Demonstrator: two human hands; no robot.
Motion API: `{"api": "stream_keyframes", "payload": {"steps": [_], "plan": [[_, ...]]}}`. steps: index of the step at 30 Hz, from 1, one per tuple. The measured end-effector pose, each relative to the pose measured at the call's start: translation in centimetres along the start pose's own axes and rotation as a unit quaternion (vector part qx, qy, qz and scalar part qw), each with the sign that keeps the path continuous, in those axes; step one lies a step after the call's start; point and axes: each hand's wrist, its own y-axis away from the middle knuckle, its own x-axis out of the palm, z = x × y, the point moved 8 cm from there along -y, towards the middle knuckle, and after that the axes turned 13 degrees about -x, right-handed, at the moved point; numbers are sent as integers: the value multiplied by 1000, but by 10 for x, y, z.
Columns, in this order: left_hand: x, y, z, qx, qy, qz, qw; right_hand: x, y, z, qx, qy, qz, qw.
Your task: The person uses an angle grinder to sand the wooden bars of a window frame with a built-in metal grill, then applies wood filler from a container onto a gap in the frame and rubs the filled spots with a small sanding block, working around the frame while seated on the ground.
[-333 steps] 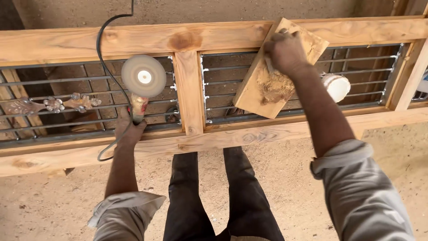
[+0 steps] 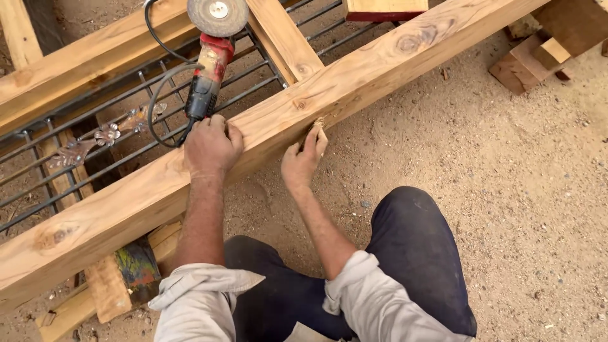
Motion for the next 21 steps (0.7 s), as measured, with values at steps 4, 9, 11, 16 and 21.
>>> {"api": "stream_keyframes", "payload": {"steps": [4,9,11,16,21], "plan": [[-3,-2,-3,2,-5,2,1000,11,11,-15,-112,58,0,992],[1,-1,-2,-1,1,7,1000,-10,25,-36,-260,213,49,940],[2,1,0,-1,0,7,1000,-18,23,-46,-287,258,78,919],[5,1,3,-19,-14,28,999,-48,-4,19,-435,381,-20,816],[4,0,4,-19,-19,41,999,-28,-17,-25,-467,376,8,800]]}}
